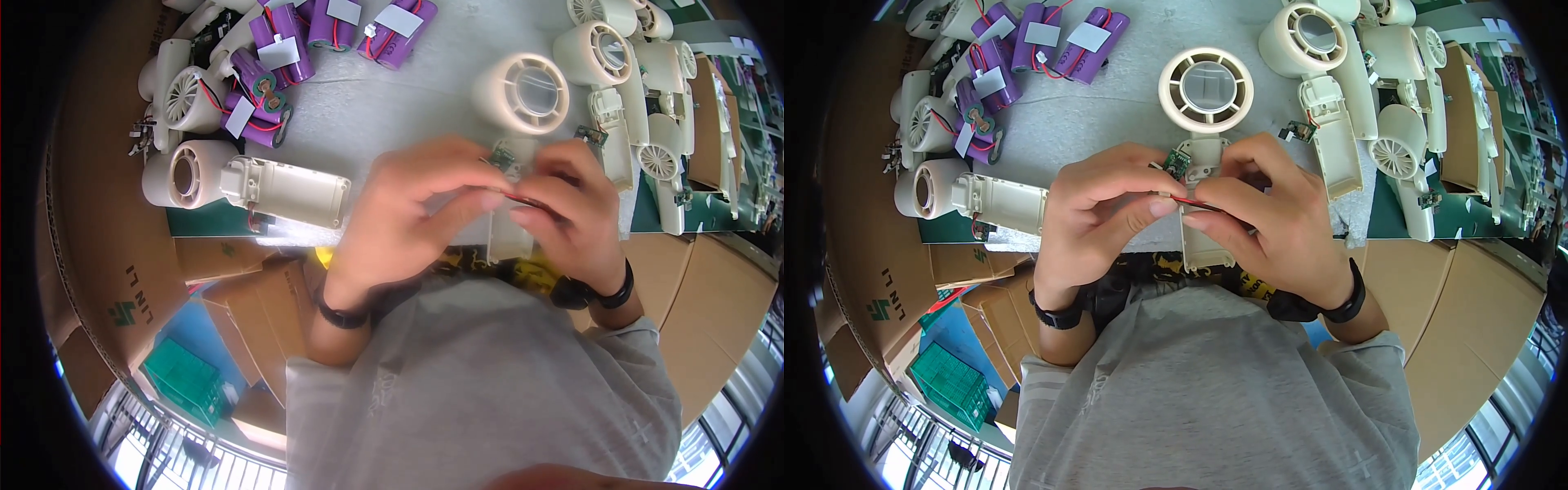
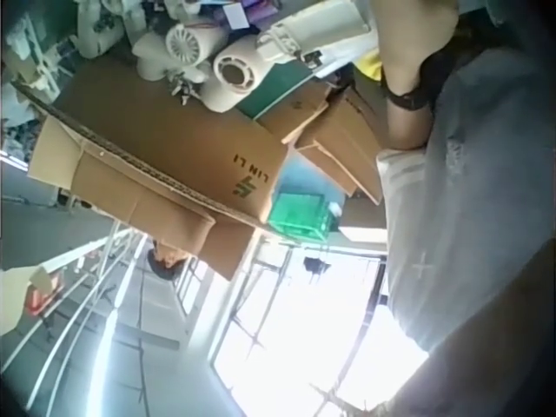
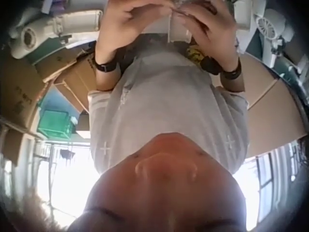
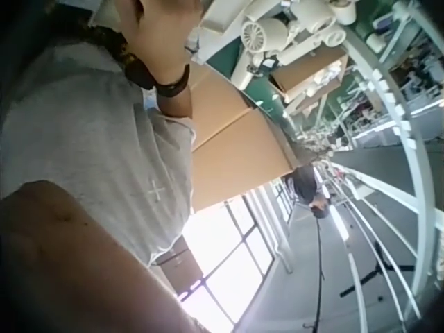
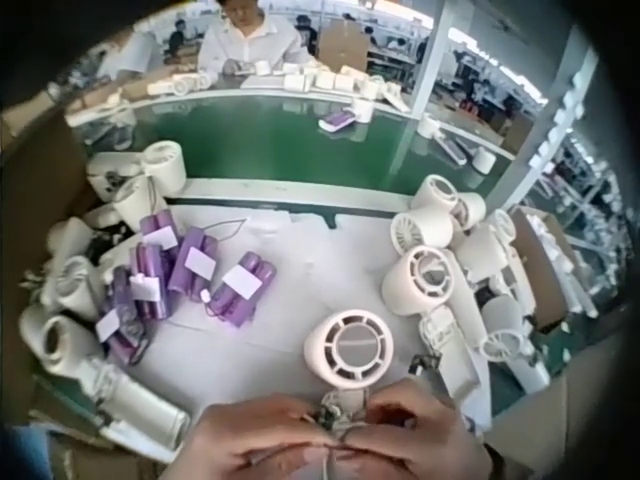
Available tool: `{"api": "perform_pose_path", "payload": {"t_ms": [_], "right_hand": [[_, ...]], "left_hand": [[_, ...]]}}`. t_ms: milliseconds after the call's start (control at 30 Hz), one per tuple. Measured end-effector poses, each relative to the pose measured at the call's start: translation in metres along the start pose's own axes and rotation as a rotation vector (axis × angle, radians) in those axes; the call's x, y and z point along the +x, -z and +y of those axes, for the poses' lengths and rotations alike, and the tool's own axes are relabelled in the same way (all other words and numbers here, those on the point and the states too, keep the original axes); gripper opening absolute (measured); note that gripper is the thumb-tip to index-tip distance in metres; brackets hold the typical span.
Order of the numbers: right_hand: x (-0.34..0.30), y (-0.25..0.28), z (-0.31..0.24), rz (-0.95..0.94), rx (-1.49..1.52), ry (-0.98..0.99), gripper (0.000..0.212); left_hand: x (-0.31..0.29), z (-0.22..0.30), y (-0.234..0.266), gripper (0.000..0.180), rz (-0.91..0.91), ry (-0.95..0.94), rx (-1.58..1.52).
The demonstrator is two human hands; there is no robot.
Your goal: The person picks up a battery pack from a box and places it on the table. They then connect the battery pack's wires to a circuit board and fit both components into a fan housing.
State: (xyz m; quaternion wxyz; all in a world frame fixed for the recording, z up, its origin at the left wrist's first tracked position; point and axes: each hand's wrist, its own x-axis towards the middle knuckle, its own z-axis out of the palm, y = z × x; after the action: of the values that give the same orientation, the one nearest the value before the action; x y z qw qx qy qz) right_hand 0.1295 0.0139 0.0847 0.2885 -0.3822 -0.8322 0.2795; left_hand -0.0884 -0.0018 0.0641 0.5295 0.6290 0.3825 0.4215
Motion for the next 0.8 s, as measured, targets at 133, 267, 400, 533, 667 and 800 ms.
{"api": "perform_pose_path", "payload": {"t_ms": [133, 267, 400, 533, 667, 800], "right_hand": [[0.0045, -0.0022, 0.0027, 0.064, 0.070, 0.032, 0.016], [0.0054, 0.0012, 0.0039, 0.019, 0.143, -0.008, 0.017], [0.0025, 0.0023, 0.0064, -0.034, 0.191, 0.007, 0.019], [0.0030, 0.0032, 0.0053, -0.048, 0.192, -0.031, 0.020], [0.0027, 0.0032, 0.0063, -0.026, 0.196, -0.034, 0.019], [0.0034, 0.0039, 0.0041, -0.036, 0.214, -0.068, 0.018]], "left_hand": [[-0.0005, -0.0016, 0.0011, 0.023, -0.011, 0.008, -0.108], [-0.0014, 0.0017, -0.0013, 0.033, 0.021, 0.059, -0.298], [-0.0022, -0.0008, 0.0004, 0.042, 0.010, 0.080, -0.302], [-0.0034, 0.0063, 0.0002, 0.045, 0.034, 0.239, -0.350], [-0.0045, 0.0043, -0.0016, 0.047, 0.063, 0.189, -0.263], [-0.0067, -0.0004, -0.0055, 0.044, 0.111, 0.104, -0.205]]}}
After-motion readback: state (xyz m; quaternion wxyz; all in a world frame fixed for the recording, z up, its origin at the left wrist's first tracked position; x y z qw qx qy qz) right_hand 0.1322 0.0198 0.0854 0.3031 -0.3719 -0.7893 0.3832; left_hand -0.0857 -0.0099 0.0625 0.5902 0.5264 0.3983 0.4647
